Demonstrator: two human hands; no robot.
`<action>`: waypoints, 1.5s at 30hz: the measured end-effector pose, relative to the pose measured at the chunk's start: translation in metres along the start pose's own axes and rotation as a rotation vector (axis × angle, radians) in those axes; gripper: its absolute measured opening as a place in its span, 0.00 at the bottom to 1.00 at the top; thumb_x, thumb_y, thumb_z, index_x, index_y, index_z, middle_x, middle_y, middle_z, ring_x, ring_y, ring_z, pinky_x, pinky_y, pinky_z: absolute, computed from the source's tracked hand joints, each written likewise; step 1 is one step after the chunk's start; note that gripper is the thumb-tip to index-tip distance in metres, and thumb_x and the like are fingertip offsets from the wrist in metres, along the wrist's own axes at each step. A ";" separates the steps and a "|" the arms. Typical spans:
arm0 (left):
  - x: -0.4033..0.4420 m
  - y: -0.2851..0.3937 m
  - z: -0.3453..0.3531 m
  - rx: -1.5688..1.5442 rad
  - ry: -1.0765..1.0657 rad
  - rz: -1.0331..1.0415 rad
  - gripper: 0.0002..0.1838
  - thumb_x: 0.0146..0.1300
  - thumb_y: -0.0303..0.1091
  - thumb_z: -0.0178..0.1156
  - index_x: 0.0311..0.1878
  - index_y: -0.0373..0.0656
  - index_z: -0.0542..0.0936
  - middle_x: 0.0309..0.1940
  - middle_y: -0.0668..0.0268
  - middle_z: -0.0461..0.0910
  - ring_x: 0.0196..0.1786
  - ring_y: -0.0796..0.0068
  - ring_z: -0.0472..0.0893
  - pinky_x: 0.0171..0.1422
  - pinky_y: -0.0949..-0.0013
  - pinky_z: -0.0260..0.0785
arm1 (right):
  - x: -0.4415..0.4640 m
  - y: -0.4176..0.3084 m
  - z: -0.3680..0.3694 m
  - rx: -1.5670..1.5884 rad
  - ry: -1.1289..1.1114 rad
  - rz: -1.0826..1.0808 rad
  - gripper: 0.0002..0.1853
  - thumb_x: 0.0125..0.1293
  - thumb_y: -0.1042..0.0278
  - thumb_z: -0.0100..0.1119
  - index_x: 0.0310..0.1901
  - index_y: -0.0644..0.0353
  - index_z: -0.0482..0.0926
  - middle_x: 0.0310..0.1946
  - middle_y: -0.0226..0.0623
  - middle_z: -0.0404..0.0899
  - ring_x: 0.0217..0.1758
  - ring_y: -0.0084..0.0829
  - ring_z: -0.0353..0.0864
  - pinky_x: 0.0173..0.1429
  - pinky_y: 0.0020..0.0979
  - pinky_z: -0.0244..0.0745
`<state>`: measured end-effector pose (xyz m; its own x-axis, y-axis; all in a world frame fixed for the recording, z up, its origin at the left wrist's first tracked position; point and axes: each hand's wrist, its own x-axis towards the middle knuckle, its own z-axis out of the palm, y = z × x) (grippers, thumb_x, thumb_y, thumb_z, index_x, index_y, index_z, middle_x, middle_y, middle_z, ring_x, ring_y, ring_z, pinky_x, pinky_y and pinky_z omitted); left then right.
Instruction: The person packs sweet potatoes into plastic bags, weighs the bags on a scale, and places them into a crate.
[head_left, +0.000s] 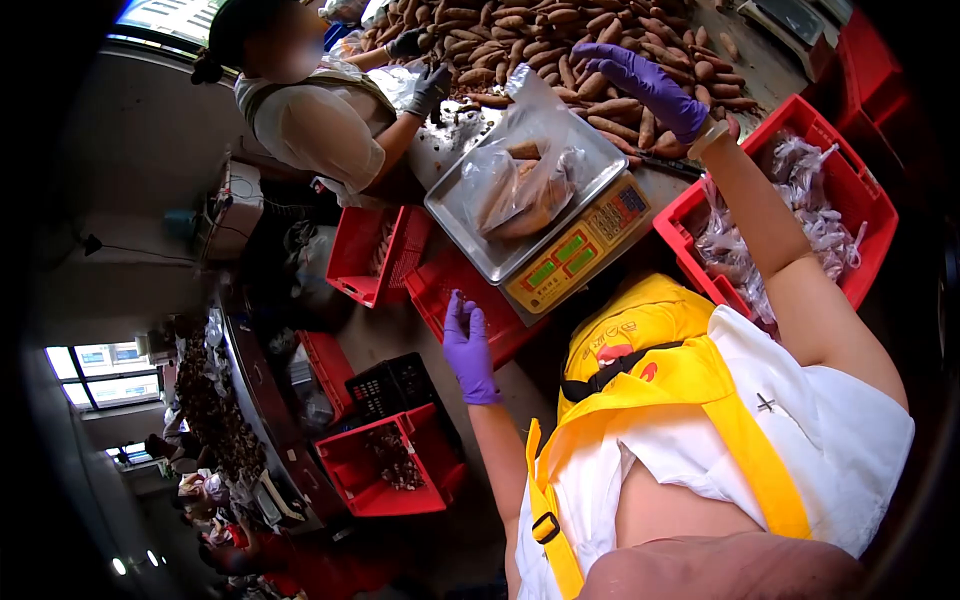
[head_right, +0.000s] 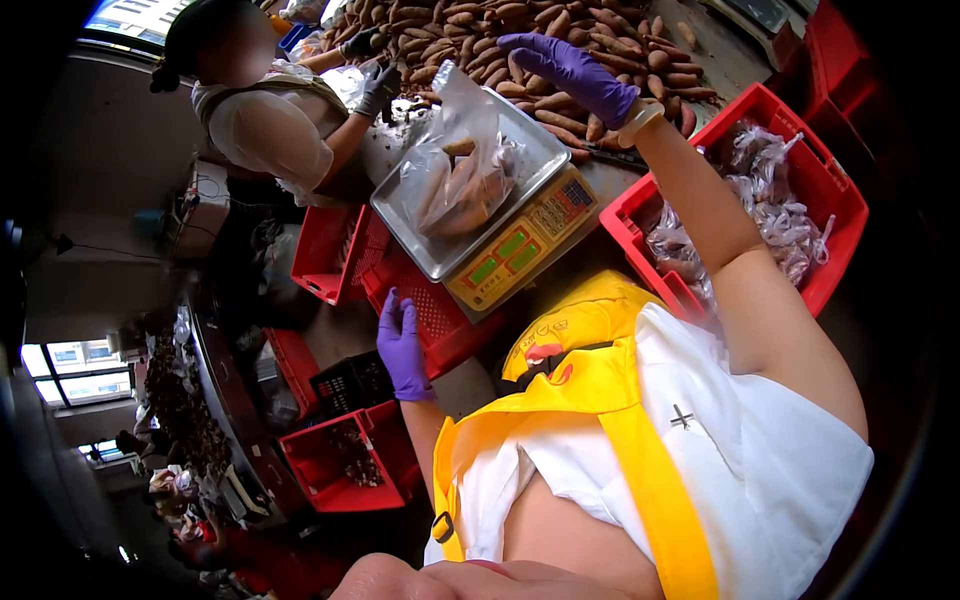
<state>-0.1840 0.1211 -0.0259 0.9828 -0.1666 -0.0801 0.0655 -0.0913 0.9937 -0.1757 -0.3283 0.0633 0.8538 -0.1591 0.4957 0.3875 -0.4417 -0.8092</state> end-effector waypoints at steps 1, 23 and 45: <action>0.006 0.007 0.003 0.051 -0.007 0.025 0.24 0.67 0.27 0.59 0.66 0.40 0.70 0.52 0.65 0.77 0.52 0.79 0.76 0.58 0.74 0.70 | -0.008 -0.008 0.001 -0.006 0.043 0.044 0.30 0.70 0.46 0.53 0.66 0.57 0.67 0.59 0.39 0.73 0.59 0.29 0.73 0.64 0.30 0.66; 0.146 0.056 0.079 1.571 0.179 0.329 0.30 0.52 0.44 0.66 0.57 0.38 0.74 0.50 0.51 0.77 0.56 0.50 0.74 0.60 0.52 0.64 | -0.008 0.001 0.057 -0.605 0.259 0.296 0.14 0.59 0.60 0.52 0.37 0.62 0.81 0.33 0.51 0.81 0.39 0.49 0.81 0.45 0.45 0.74; 0.084 0.080 0.081 -0.241 -0.183 0.078 0.07 0.66 0.28 0.56 0.38 0.34 0.81 0.35 0.66 0.82 0.37 0.80 0.79 0.46 0.74 0.71 | -0.014 -0.103 0.146 -0.203 -0.330 -0.122 0.12 0.57 0.72 0.58 0.44 0.57 0.82 0.35 0.44 0.81 0.40 0.44 0.81 0.47 0.38 0.76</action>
<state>-0.1101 0.0202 0.0410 0.9403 -0.3403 0.0059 0.0519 0.1605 0.9857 -0.1763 -0.1513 0.0936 0.8841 0.1829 0.4300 0.4450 -0.6102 -0.6555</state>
